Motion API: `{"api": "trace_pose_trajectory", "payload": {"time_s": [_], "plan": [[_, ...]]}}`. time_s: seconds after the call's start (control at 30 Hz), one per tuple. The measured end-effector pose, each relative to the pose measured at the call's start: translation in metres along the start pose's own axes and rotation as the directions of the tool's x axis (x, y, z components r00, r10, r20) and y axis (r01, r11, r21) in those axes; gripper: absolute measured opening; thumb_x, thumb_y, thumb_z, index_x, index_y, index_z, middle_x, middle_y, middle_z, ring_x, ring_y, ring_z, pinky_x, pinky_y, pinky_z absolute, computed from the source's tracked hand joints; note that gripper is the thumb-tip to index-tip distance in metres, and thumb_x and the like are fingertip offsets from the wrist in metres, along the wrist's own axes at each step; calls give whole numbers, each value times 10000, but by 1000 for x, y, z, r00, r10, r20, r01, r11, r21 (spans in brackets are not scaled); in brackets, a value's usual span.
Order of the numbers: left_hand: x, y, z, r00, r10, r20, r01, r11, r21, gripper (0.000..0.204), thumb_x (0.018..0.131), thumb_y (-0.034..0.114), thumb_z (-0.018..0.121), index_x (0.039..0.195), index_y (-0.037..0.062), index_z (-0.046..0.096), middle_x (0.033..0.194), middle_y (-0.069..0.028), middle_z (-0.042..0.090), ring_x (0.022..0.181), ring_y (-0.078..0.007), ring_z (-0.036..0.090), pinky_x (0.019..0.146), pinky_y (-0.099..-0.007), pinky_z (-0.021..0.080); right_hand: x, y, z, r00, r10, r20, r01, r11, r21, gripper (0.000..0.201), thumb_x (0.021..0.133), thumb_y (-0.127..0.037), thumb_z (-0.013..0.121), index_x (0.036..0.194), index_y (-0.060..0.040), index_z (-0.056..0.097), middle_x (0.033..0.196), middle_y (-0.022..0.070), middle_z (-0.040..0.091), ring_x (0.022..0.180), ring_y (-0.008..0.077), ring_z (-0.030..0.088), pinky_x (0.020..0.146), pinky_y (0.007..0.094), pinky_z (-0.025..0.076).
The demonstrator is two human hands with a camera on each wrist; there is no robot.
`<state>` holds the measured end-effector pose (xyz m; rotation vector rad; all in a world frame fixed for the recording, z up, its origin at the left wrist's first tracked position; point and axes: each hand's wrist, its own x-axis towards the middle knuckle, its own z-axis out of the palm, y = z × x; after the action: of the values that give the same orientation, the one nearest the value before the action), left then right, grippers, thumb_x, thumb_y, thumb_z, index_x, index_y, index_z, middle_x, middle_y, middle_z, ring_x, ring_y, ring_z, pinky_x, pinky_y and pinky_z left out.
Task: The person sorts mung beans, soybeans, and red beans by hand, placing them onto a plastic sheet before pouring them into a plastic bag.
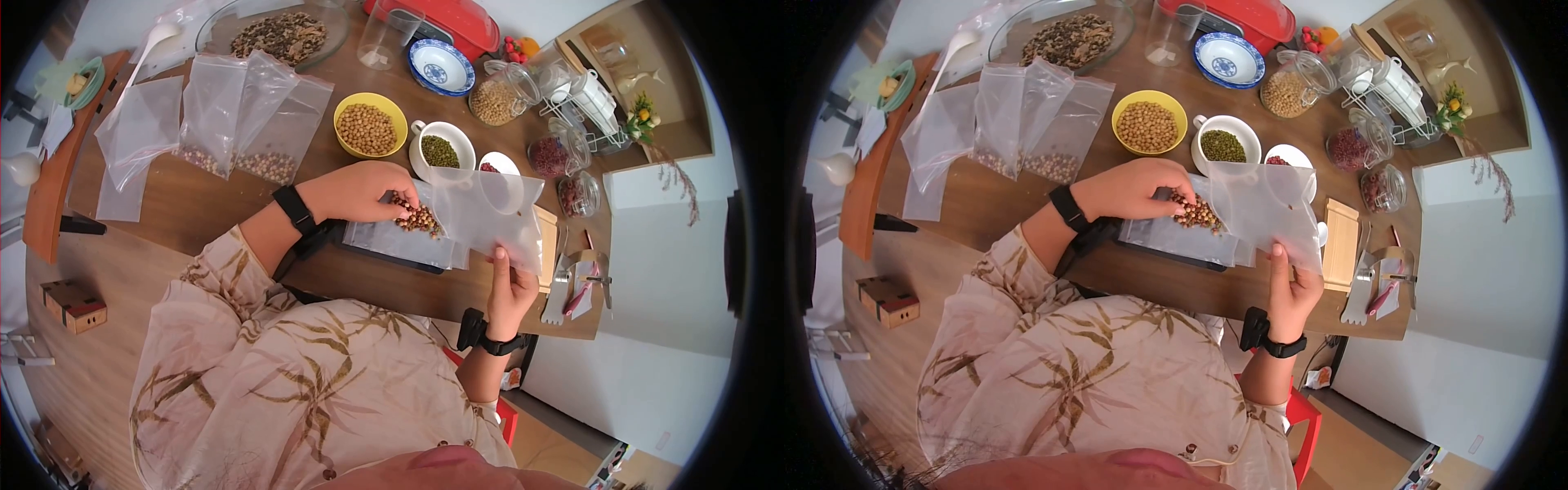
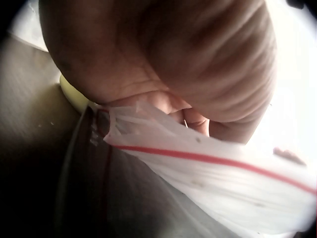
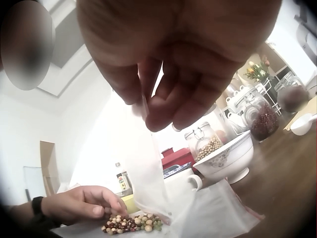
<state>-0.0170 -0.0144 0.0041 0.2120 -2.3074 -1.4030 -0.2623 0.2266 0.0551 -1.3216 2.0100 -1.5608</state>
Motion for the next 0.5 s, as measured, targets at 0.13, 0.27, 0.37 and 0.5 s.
{"api": "trace_pose_trajectory", "payload": {"time_s": [0.13, 0.27, 0.37, 0.5], "plan": [[-1, 1, -1, 999, -38, 11, 38, 999, -14, 219, 977, 124, 797, 1178, 38, 793, 1135, -113, 768, 1064, -271, 740, 952, -398, 581, 3, 3, -1, 1000, -31, 0, 31, 999, 5, 178, 1096, -98, 755, 1207, 34, 804, 1145, 74, 802, 970, 136, 729, 870, 299, 586], [1, -1, 1, 1000, 0, -1, 0, 1000, 0, 217, 976, 121, 796, 1175, 36, 792, 1132, -111, 767, 1062, -277, 740, 949, -400, 579, 3, 1, 4, 997, -39, -60, 43, 997, 70, 202, 1103, -101, 747, 1241, 38, 796, 1149, 74, 800, 986, 149, 733, 878, 313, 602], [-1, 2, -1, 1000, -16, 11, 16, 1000, -1, 213, 976, 117, 794, 1173, 35, 790, 1128, -112, 766, 1061, -278, 740, 946, -403, 579, 4, 8, -4, 997, -19, 74, 25, 996, -84, 221, 1108, -118, 744, 1254, 41, 792, 1141, 86, 798, 994, 158, 737, 879, 329, 626], [0, 3, -1, 1000, 1, 5, -1, 1000, 14, 202, 981, 110, 787, 1169, 34, 791, 1117, -114, 767, 1050, -280, 743, 935, -403, 582, 4, 7, 3, 998, -1, -70, 7, 996, 93, 222, 1111, -132, 744, 1248, 34, 797, 1132, 91, 796, 992, 156, 735, 870, 336, 642]]}}
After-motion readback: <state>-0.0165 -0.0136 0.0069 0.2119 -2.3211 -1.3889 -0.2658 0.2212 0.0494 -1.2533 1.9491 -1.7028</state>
